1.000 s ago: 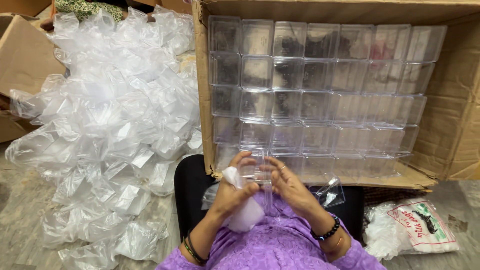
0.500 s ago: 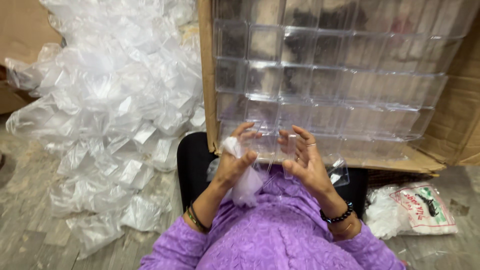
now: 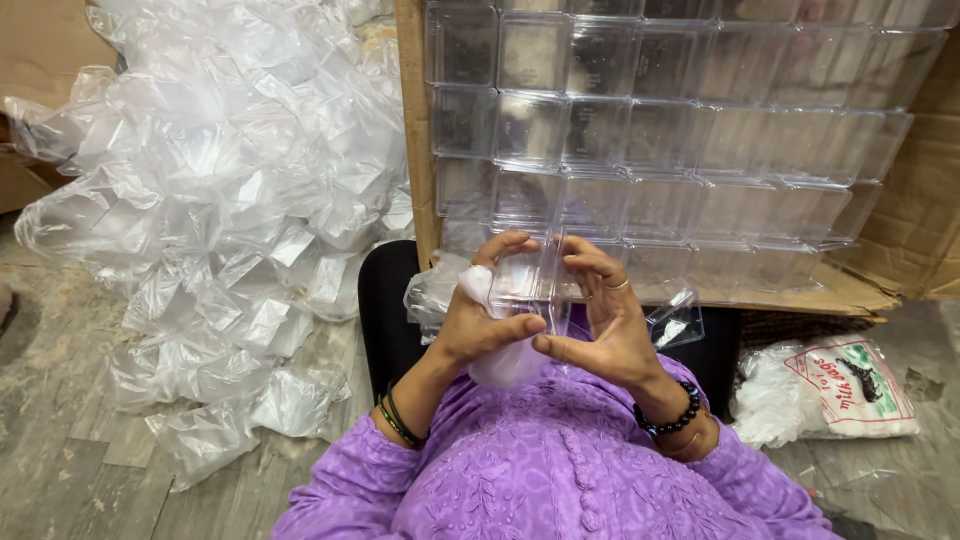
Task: The person sits on the floor in front of an open cardboard carton filled with small clear plastic boxes. They lift boxes out one at a time, wrap some in thin plastic bags, and place them back into the carton, arranging the stacked boxes inside.
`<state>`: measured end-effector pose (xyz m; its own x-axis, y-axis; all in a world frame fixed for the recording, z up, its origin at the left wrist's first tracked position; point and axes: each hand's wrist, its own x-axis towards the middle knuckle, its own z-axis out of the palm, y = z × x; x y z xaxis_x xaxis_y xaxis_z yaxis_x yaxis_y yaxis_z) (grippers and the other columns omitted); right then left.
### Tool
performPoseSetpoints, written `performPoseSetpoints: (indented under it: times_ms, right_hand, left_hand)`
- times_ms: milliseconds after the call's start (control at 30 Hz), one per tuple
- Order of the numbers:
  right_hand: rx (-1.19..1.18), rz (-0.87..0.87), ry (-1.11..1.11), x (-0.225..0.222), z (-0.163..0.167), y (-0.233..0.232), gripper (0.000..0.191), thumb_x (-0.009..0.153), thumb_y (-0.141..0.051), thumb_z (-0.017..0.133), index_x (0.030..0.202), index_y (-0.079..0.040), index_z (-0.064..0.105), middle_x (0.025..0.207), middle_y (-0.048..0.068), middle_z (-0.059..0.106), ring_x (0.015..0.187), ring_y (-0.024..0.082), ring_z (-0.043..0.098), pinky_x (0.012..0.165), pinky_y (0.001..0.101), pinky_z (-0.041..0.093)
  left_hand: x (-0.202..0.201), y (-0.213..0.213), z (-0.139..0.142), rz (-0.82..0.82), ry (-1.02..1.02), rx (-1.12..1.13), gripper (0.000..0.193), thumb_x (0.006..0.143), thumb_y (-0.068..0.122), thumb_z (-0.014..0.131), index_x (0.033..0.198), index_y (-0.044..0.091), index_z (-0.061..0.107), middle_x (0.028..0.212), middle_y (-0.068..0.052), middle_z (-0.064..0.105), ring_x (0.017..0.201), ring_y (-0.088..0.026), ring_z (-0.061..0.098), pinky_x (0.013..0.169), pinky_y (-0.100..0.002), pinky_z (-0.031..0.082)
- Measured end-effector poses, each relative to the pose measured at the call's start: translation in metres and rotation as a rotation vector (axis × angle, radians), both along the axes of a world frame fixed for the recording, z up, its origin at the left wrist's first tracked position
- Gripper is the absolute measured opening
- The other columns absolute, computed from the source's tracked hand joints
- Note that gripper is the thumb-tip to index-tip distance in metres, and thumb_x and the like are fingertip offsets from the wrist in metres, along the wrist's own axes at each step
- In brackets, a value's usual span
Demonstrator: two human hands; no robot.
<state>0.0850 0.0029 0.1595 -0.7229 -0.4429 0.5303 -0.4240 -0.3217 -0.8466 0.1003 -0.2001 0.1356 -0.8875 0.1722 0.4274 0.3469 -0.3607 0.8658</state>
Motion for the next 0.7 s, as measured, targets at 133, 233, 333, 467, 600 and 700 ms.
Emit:
performPoseSetpoints:
  times_ms: [133, 233, 333, 467, 600, 700]
  right_hand:
    - [-0.008, 0.019, 0.0, 0.0, -0.006, 0.002, 0.084, 0.078, -0.005, 0.091, 0.148, -0.011, 0.045, 0.165, 0.015, 0.036, 0.159, 0.027, 0.033, 0.136, 0.0436, 0.023]
    - [0.099, -0.054, -0.049, -0.002, -0.015, 0.0, 0.084, 0.077, -0.006, 0.09, 0.148, -0.008, 0.046, 0.165, 0.017, 0.035, 0.157, 0.028, 0.034, 0.133, 0.0439, 0.025]
    - [0.139, -0.04, -0.129, -0.007, -0.022, -0.002, 0.08, 0.078, -0.007, 0.09, 0.145, -0.006, 0.046, 0.165, 0.017, 0.035, 0.155, 0.028, 0.036, 0.13, 0.0433, 0.028]
    - [0.102, 0.02, -0.149, -0.014, -0.028, 0.001, 0.077, 0.078, -0.006, 0.091, 0.143, -0.006, 0.05, 0.162, 0.016, 0.039, 0.152, 0.027, 0.039, 0.128, 0.0432, 0.034]
    - [0.016, 0.095, -0.226, -0.017, -0.029, 0.006, 0.076, 0.076, -0.005, 0.093, 0.141, -0.009, 0.054, 0.162, 0.015, 0.04, 0.152, 0.027, 0.041, 0.125, 0.0442, 0.038]
    - [0.038, 0.042, -0.21, -0.015, -0.031, 0.002, 0.076, 0.076, -0.005, 0.092, 0.141, -0.009, 0.056, 0.163, 0.016, 0.04, 0.153, 0.028, 0.04, 0.127, 0.043, 0.035]
  left_hand:
    - [0.001, 0.005, -0.004, -0.046, -0.056, 0.045, 0.097, 0.079, 0.023, 0.092, 0.157, 0.011, 0.035, 0.148, -0.012, 0.046, 0.136, -0.022, 0.052, 0.112, -0.036, 0.049]
    - [-0.002, 0.002, -0.006, -0.059, -0.169, 0.064, 0.097, 0.079, 0.027, 0.091, 0.155, 0.015, 0.032, 0.144, -0.011, 0.047, 0.128, -0.023, 0.055, 0.104, -0.035, 0.052]
    - [-0.004, -0.004, -0.009, -0.02, -0.241, 0.04, 0.094, 0.08, 0.033, 0.089, 0.155, 0.014, 0.035, 0.141, -0.012, 0.048, 0.125, -0.022, 0.055, 0.1, -0.034, 0.052]
    - [-0.004, -0.006, -0.014, -0.017, -0.217, 0.039, 0.094, 0.08, 0.036, 0.09, 0.154, 0.011, 0.037, 0.14, -0.013, 0.049, 0.125, -0.021, 0.054, 0.1, -0.034, 0.051]
    - [-0.003, -0.005, -0.019, -0.028, -0.206, 0.036, 0.095, 0.08, 0.037, 0.091, 0.153, 0.011, 0.037, 0.14, -0.013, 0.048, 0.129, -0.021, 0.052, 0.103, -0.034, 0.05]
    - [-0.006, -0.002, -0.022, -0.031, -0.195, 0.105, 0.094, 0.082, 0.038, 0.091, 0.154, 0.011, 0.037, 0.142, -0.014, 0.049, 0.134, -0.021, 0.051, 0.111, -0.035, 0.048]
